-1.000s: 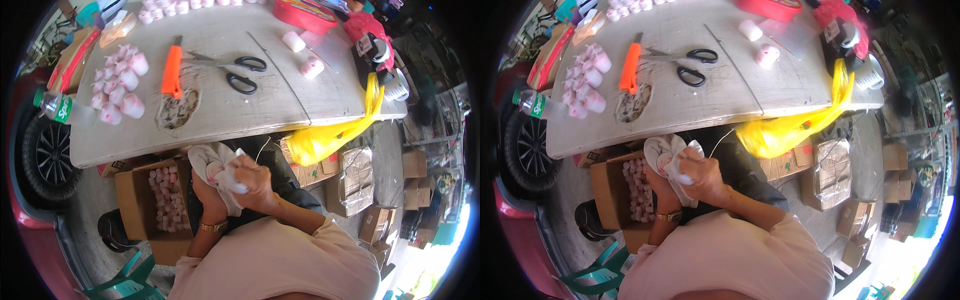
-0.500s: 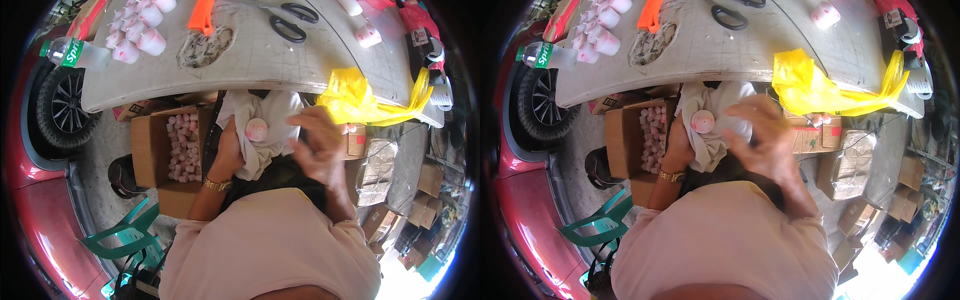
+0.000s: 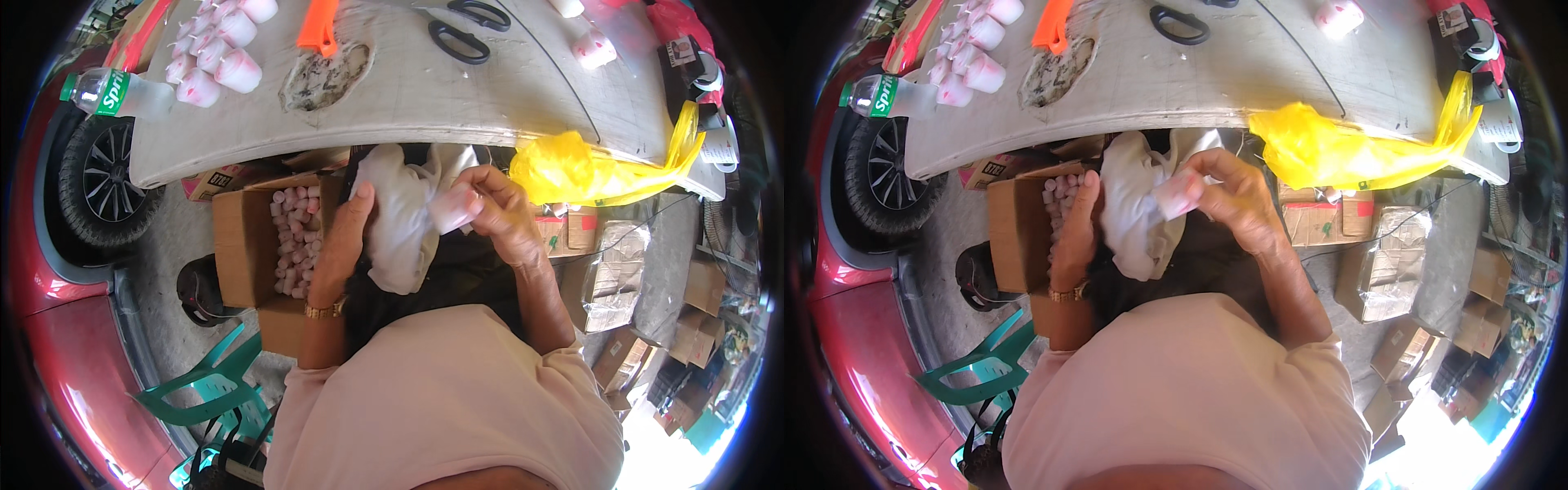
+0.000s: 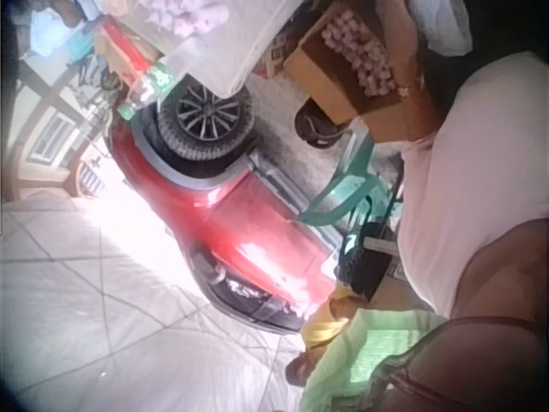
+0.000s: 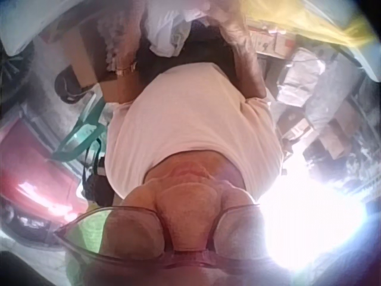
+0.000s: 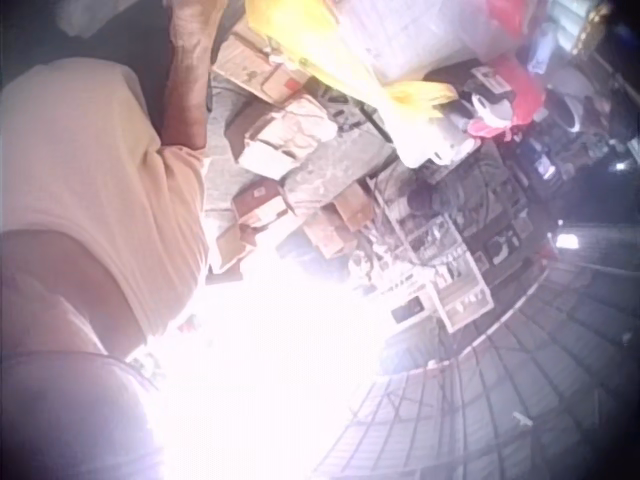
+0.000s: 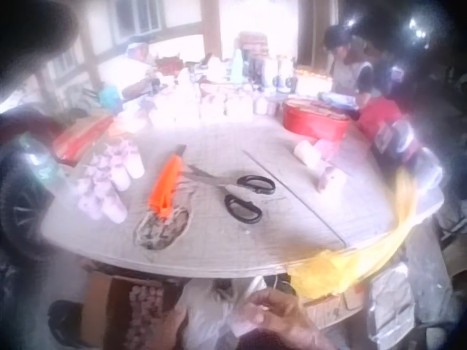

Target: The person inserts wicks into small pink cylindrical candles, wipes them with a cloth, and uses a lighter to melt wax around the wick base. They then use scissors to trim the wicks and place the finished candles on the table.

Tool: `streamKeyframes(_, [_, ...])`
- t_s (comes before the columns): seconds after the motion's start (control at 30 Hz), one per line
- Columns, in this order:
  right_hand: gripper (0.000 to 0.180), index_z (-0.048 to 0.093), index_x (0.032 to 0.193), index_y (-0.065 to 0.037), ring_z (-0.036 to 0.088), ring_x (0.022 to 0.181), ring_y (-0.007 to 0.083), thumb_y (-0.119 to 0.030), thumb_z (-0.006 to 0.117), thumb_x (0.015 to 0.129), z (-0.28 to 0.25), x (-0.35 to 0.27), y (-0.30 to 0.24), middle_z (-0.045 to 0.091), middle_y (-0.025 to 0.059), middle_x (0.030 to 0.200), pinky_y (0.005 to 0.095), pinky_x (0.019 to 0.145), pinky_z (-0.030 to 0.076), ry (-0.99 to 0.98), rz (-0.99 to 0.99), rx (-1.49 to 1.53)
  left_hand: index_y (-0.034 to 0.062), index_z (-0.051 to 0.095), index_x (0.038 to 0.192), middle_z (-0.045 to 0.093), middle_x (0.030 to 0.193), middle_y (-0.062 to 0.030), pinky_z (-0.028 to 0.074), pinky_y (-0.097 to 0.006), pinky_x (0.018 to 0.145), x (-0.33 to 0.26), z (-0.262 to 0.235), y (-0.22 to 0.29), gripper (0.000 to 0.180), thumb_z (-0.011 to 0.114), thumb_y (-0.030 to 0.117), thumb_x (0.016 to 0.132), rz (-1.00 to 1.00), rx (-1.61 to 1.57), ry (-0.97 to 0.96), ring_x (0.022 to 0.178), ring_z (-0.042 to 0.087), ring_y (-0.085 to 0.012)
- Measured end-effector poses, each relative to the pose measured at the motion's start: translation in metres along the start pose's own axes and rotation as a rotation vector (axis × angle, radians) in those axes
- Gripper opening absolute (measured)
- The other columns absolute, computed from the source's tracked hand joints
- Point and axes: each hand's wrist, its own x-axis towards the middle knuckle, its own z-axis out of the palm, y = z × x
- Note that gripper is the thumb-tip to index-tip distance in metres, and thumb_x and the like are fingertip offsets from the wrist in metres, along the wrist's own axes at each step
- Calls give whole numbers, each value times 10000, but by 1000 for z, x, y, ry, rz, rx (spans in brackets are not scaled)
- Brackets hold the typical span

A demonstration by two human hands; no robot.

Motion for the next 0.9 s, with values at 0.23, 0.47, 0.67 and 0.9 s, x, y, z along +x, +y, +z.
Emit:
streamKeyframes(0.23, [483, 602, 1048, 9, 284, 502, 13, -441, 657, 881, 3, -7, -4, 537, -3, 761, 189, 450, 206, -12, 108, 322, 66, 579, 1201, 538, 1284, -176, 319, -453, 1060, -17, 4, 13, 429, 666, 285, 842, 826, 1010, 429, 1150, 534, -351])
streamKeyframes(0.47, [377, 602, 1121, 17, 431, 613, 58, -322, 486, 1001, 19, -15, -20, 562, 27, 792, 219, 540, 340, 19, -17, -118, 17, 552, 1200, 580, 1238, -160, 426, -370, 979, 3, 48, 2, 455, 721, 128, 793, 980, 182, -38, 1131, 565, -292])
streamKeyframes(0.67, [214, 591, 1122, 10, 632, 804, 133, 51, 521, 923, 24, -28, -41, 670, 89, 885, 254, 730, 500, 226, -244, -432, 1, 553, 1177, 613, 1178, -163, 442, -337, 957, 1, 34, -7, 465, 717, 50, 745, 893, 98, 100, 1089, 592, -258])
streamKeyframes(0.9, [169, 612, 933, 7, 642, 680, 164, 114, 644, 806, 31, -31, -49, 657, 105, 832, 260, 603, 520, 187, -700, -764, 1, 573, 1139, 645, 1122, -152, 430, -394, 997, 4, 30, -5, 463, 732, 31, 705, 985, 209, 158, 1052, 615, -281])
